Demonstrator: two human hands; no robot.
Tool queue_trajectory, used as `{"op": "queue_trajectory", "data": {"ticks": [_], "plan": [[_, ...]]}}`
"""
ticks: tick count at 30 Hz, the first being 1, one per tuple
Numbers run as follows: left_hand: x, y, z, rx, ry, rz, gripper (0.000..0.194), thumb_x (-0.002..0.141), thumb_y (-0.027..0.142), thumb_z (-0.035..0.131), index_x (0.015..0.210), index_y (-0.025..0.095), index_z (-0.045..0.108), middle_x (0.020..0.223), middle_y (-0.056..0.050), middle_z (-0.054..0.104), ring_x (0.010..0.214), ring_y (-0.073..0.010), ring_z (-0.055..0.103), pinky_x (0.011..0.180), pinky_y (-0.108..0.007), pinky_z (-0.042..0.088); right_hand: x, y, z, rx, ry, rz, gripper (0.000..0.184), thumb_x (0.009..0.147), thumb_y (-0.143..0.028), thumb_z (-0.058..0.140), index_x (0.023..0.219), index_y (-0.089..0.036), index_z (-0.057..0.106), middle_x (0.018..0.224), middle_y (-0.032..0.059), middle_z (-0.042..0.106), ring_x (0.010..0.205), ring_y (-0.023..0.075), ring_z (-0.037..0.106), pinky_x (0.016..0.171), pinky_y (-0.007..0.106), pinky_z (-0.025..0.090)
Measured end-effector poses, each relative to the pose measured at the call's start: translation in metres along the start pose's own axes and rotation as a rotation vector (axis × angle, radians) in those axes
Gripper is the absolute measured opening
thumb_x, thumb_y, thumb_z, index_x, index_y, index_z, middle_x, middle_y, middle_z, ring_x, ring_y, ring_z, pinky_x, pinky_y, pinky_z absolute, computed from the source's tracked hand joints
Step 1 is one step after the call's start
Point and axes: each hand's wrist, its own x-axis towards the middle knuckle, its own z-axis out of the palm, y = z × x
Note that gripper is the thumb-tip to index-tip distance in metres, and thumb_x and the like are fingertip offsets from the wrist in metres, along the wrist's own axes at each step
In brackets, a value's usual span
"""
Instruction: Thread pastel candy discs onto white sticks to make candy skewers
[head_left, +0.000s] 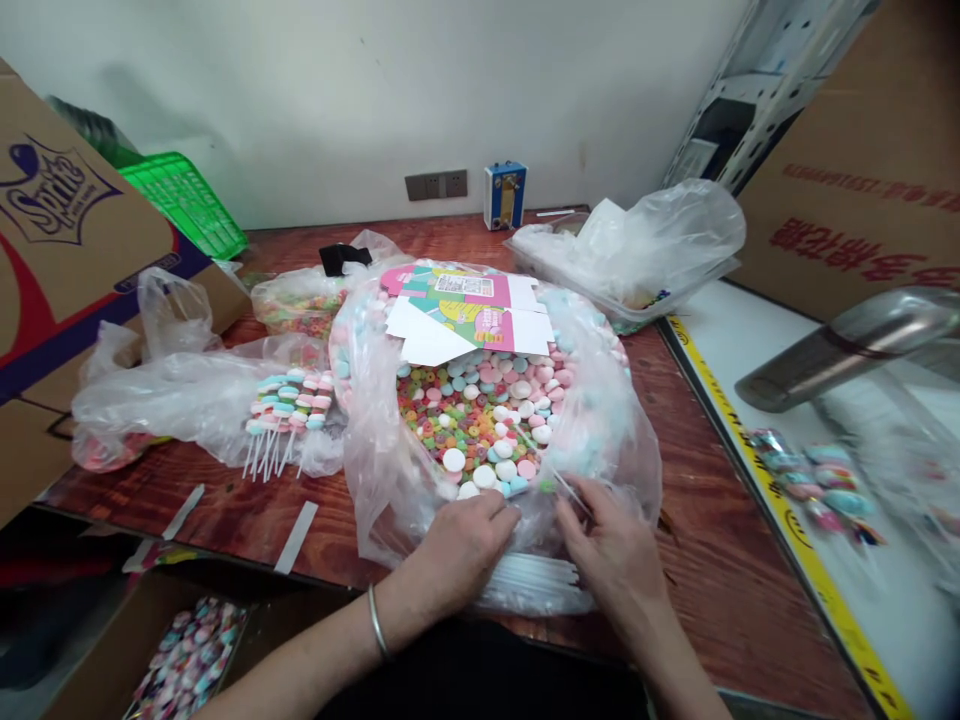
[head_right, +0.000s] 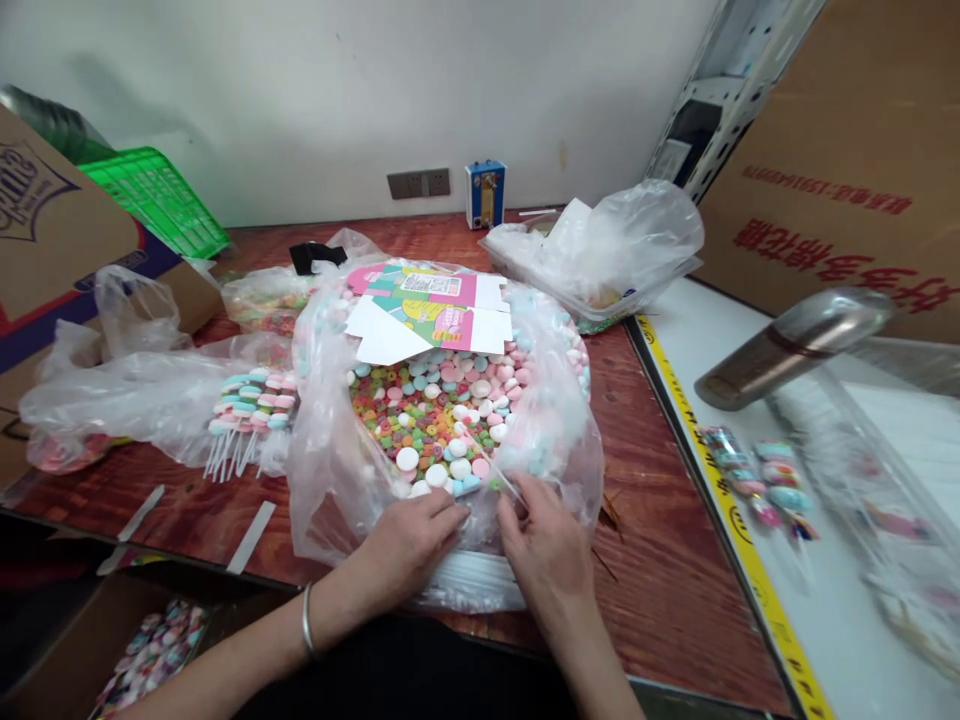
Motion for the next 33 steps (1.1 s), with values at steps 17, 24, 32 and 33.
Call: {"op": "queue_trajectory", "data": {"ticks": [17,24,32,33], "plan": [[-0.012,-0.007,-0.011,-0.672,0.137,-0.273,0.022,0.082,0.012,0.055,0.100,0.018,0.068,0.083,-0.003,0.065,0.074,-0.0136,0.058,0.067,-0.025,0.044,0.028,-0.020,-0.002,0.271,-0.159,0.188,0.029,0.083,-0.044,0.053,0.086,-0.018,0.066,0.063,0.0001,0.062,0.056,0.0145,0.055,0.052,0.024,0.041],[-0.010,-0.006,-0.012,-0.690,0.142,-0.279,0.024,0.081,0.011,0.056,0.101,0.017,0.068,0.085,-0.003,0.066,0.075,-0.0133,0.058,0.069,-0.024,0.044,0.049,-0.018,0.011,0.192,-0.169,0.183,0.036,0.086,-0.040,0.046,0.106,-0.021,0.068,0.084,0.0034,0.072,0.071,0.0177,0.064,0.061,0.025,0.044],[0.002,-0.017,-0.027,-0.691,0.330,-0.316,0.017,0.086,0.018,0.056,0.099,0.017,0.067,0.089,-0.004,0.068,0.081,-0.0142,0.062,0.074,-0.025,0.048,0.032,0.001,0.020,-0.004,-0.188,0.180,0.031,0.083,-0.039,0.048,0.097,-0.022,0.069,0.088,0.0067,0.072,0.075,0.0219,0.064,0.063,0.029,0.040],[0.007,-0.021,-0.030,-0.658,0.374,-0.323,0.017,0.087,0.018,0.055,0.100,0.018,0.067,0.092,-0.004,0.068,0.084,-0.0147,0.062,0.077,-0.026,0.048,0.032,0.000,0.022,-0.010,-0.192,0.169,0.031,0.083,-0.039,0.048,0.099,-0.022,0.069,0.090,0.0065,0.072,0.076,0.0219,0.064,0.064,0.029,0.040]]}}
